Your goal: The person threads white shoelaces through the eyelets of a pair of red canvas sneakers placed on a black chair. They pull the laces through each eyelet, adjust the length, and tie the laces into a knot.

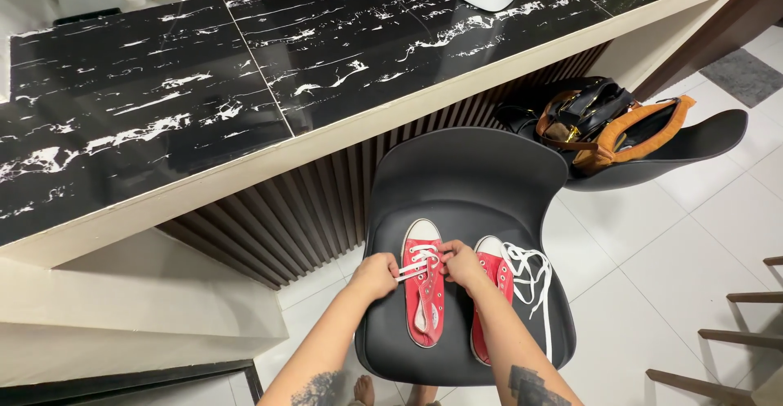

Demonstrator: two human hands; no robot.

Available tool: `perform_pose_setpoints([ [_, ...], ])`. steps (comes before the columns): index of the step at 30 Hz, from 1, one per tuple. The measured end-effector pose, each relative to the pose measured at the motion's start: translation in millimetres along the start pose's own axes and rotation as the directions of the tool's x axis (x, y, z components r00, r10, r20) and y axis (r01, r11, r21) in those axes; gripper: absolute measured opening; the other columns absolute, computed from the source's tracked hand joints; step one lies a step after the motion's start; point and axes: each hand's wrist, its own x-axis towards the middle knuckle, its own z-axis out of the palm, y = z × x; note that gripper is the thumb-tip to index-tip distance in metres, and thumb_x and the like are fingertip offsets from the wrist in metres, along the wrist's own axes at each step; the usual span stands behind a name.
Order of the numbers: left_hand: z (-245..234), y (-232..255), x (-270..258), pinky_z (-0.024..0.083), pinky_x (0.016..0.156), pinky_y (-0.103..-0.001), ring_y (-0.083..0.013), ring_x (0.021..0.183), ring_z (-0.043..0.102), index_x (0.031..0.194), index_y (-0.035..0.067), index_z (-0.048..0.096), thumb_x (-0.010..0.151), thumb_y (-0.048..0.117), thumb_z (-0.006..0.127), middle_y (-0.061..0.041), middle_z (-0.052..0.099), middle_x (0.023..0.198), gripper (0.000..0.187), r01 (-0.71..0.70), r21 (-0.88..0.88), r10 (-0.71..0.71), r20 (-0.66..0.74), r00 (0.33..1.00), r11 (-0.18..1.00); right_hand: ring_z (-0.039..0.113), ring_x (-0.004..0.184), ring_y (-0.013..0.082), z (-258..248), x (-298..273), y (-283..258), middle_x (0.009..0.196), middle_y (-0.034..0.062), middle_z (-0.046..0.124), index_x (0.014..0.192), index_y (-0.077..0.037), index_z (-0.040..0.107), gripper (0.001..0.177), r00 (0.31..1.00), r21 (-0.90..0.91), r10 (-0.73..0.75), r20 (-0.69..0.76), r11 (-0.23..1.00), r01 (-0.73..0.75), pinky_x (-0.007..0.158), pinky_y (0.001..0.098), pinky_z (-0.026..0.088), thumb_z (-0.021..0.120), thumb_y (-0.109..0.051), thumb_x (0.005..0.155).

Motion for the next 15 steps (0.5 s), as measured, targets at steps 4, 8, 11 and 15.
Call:
perform_pose_setpoints([
  [4, -8, -24, 14, 0.057, 0.081, -0.032, -0.0186, 0.084, 0.075, 0.089, 0.008, 0.079, 0.076, 0.008, 0.076, -0.007, 0.078, 0.084, 0.014, 0.033, -0.004, -0.032, 0.079, 0.996, 0.999, 0.067, 0.070, 0.0129, 4, 8, 7, 0.089, 0.0022, 0.066, 0.118, -0.005, 0.067, 0.031, 0.999, 0.056, -0.006, -0.042, 0.998, 0.008, 0.068, 0.0315, 0.059, 0.044, 0.000, 0.097],
  [8, -16, -41, 20, 0.056, 0.081, -0.030, -0.0147, 0.081, 0.074, 0.082, 0.009, 0.079, 0.082, 0.010, 0.073, -0.003, 0.077, 0.076, 0.006, 0.082, 0.026, -0.085, 0.212, 0.974, 0.996, 0.068, 0.070, 0.0144, 8, 13, 11, 0.089, 0.0044, 0.070, 0.113, -0.004, 0.068, 0.027, 0.993, 0.023, 0.010, -0.118, 1.000, -0.007, 0.066, 0.0328, 0.058, 0.048, -0.001, 0.097],
  [11, -20, -44, 20, 0.057, 0.081, -0.030, -0.0138, 0.080, 0.074, 0.082, 0.007, 0.081, 0.081, 0.003, 0.066, -0.003, 0.079, 0.077, 0.015, 0.076, 0.012, -0.076, 0.279, 0.957, 0.997, 0.069, 0.070, 0.0150, 11, 13, 11, 0.088, 0.0064, 0.072, 0.111, -0.003, 0.069, 0.023, 0.988, -0.001, 0.026, -0.152, 1.000, -0.026, 0.065, 0.0328, 0.058, 0.055, 0.000, 0.093],
  [15, -24, -36, 16, 0.055, 0.083, -0.030, -0.0121, 0.081, 0.072, 0.084, 0.007, 0.081, 0.077, 0.001, 0.071, -0.003, 0.079, 0.079, 0.013, 0.054, 0.089, -0.082, 0.342, 0.936, 0.995, 0.070, 0.070, 0.0148, 13, 11, 11, 0.087, 0.0073, 0.073, 0.110, -0.003, 0.068, 0.021, 0.986, 0.011, 0.022, -0.163, 1.000, -0.020, 0.065, 0.0331, 0.059, 0.058, 0.000, 0.092],
])
